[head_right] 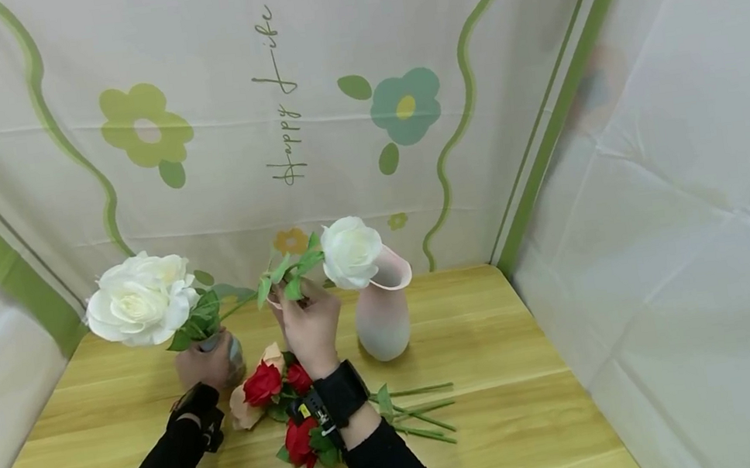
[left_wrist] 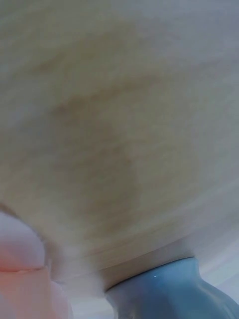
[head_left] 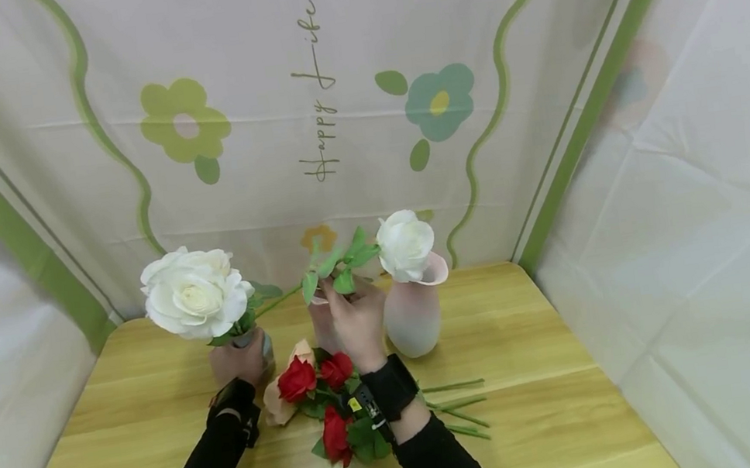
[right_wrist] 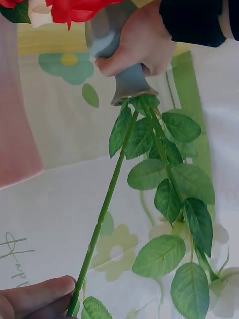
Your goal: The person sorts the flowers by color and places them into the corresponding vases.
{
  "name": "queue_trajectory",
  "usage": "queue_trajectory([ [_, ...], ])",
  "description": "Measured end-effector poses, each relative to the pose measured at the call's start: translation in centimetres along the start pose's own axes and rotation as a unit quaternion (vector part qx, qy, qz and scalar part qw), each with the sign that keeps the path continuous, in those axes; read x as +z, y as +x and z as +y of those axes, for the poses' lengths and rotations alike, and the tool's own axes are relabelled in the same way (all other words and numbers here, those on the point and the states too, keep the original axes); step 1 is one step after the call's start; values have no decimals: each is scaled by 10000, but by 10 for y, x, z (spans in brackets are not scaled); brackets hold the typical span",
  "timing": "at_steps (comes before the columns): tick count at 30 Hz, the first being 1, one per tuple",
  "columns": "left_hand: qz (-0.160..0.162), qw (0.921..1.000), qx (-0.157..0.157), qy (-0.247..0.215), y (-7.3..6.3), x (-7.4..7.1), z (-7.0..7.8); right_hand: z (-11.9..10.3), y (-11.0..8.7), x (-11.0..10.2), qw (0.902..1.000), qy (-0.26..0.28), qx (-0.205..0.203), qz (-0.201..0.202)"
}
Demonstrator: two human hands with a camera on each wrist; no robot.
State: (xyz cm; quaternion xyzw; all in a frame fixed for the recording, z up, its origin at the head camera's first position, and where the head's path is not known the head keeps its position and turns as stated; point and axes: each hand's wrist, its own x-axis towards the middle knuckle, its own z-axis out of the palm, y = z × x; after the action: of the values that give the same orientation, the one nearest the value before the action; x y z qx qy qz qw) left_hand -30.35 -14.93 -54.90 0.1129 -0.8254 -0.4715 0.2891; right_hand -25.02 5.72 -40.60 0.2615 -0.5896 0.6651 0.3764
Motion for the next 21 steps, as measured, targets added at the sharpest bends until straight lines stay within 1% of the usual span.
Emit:
queue_trajectory([
  [1,25,10000,9,-12,0,1,0,2,1,1,9999,-71,-79,-26],
  [3,66,10000,3,-18,1,2,-2,4,1,4,9997,-196,-109,-68],
  [4,79,10000,-8,-15,1,2,-2,5,0,6,9997,-174,-127,-146],
  [5,78,10000,-20,-2,2,3,-3,-9,4,9,9995,-238,-57,-220],
  [8,86,10000,-31,18,2,4,-3,-7,2,15,9968,-642,-158,-449],
  [10,87,10000,-29,35,2,5,-2,-7,2,19,9922,-1036,-257,-650],
  [11,88,9999,-45,45,3,5,-2,-8,3,22,9908,-1128,-276,-701],
  [13,90,9999,-56,71,3,5,-1,-9,4,27,9925,-884,-148,-829],
  [15,82,9999,-47,34,3,5,-1,-11,4,32,9920,-876,-71,-902],
  [17,56,10000,-49,-4,3,5,-2,-13,4,36,9929,-789,-6,-886],
  [18,50,10000,-45,-2,3,5,-2,-12,4,37,9927,-840,1,-863],
  [19,41,10000,-45,-48,2,4,-2,-12,3,38,9901,-1133,-117,-825],
  [21,-1,10000,-50,-85,1,4,-3,-8,1,38,9790,-1847,-290,-808],
])
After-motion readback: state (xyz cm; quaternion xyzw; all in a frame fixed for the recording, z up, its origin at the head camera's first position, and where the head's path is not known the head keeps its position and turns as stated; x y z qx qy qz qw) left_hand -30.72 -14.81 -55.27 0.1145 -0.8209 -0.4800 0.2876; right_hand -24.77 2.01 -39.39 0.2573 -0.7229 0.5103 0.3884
